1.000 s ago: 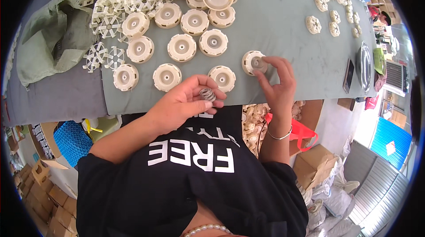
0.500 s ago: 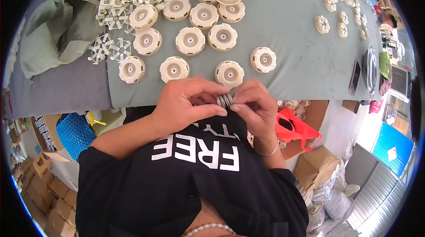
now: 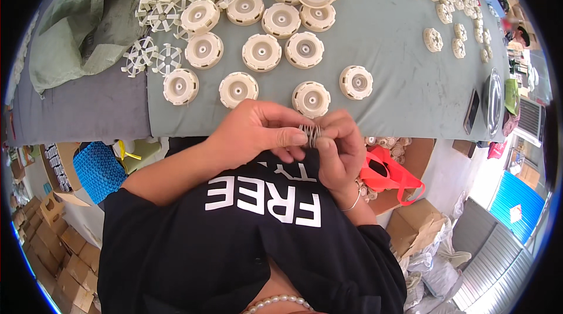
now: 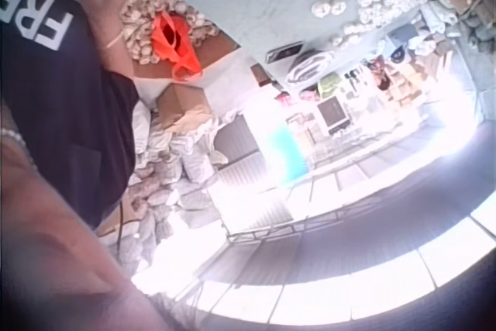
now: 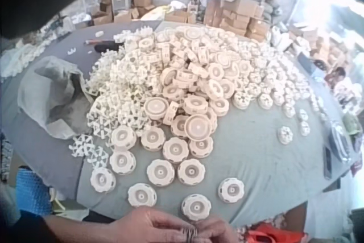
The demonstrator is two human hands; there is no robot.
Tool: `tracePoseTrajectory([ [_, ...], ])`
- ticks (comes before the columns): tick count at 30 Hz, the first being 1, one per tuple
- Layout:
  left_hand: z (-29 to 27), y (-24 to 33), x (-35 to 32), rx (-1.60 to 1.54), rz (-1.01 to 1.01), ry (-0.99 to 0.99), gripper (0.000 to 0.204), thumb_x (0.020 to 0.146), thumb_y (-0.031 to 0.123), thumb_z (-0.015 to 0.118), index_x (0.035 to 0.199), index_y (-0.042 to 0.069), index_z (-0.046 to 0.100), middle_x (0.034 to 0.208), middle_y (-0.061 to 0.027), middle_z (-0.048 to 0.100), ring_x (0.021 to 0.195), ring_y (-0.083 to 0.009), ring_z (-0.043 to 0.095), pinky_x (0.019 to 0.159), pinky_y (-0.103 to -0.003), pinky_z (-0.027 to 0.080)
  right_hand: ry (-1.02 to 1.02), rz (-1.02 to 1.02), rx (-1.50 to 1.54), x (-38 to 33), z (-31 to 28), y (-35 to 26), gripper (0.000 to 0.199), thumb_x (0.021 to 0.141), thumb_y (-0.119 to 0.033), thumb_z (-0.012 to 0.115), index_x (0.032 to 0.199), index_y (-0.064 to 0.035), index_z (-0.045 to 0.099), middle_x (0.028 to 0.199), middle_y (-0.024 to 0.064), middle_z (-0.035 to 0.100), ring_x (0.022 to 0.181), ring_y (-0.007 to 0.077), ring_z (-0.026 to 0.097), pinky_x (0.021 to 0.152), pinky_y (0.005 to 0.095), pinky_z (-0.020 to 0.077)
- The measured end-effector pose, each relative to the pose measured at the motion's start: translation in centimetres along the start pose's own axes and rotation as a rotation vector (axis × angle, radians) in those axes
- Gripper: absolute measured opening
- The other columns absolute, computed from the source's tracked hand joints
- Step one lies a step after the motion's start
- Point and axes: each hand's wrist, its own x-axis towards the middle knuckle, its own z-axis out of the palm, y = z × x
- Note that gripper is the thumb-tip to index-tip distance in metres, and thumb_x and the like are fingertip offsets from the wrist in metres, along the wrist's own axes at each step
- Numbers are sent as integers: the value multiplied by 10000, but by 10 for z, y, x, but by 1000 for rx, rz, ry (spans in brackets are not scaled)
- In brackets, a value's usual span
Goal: The person assembles small white plastic components by hand on a table. They pick up a circular base, insert a metal spring, and attach a cross-shaped plastic piece to complete the unit. The person repeats this process for multiple units, placing the finished assemblies in a row on the table.
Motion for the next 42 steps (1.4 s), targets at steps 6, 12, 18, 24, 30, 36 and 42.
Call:
tracePoseTrajectory([
  [6,-19,4,0,-345,-395,-248,340,1043,184,715,1279,-62,707,955,-160,779,663,-178,734,571,-284,618,-186,-471,-378,12,-12,-7,157,955,-52,781,1037,-15,653,1061,134,627,858,250,622,802,356,533],
  [12,-8,-6,-2,-42,-11,-18,289,1025,162,751,1238,-29,720,959,-88,732,762,-137,723,676,-278,626,-80,-45,-114,7,-1,-6,193,946,50,757,1111,7,667,1169,132,642,931,186,644,846,329,555],
  [18,-3,-8,-8,454,409,119,332,940,73,825,1251,-7,739,911,-55,723,763,-142,723,714,-262,598,-48,244,115,11,-4,-13,250,957,85,728,1199,27,709,1193,105,640,993,131,641,840,280,547],
  [24,-3,4,-12,354,103,23,249,957,158,816,1125,-21,775,935,-81,737,790,-167,756,710,-291,633,-141,-78,-174,17,-13,-15,242,881,69,802,1107,7,743,1132,113,680,1021,195,679,841,339,565],
  [30,-8,2,-8,-315,-147,-126,297,1008,214,774,1195,-12,728,989,-83,739,829,-165,761,678,-281,630,-65,-13,-3,22,-15,-21,372,866,84,819,1206,42,677,1135,118,709,1015,203,700,892,351,580],
  [36,-3,8,-4,225,220,25,311,979,45,776,1276,-12,702,987,-44,726,780,-90,664,637,-249,601,14,363,290,11,-11,-13,363,912,95,786,1243,31,653,1135,101,706,1041,166,689,901,308,581],
  [42,-10,4,-5,-247,-198,-76,309,1008,56,747,1311,4,725,998,-71,727,790,-116,698,571,-227,589,-233,-516,-431,23,-11,-17,281,790,38,849,1052,-2,755,1003,125,715,891,281,711,771,397,583],
])
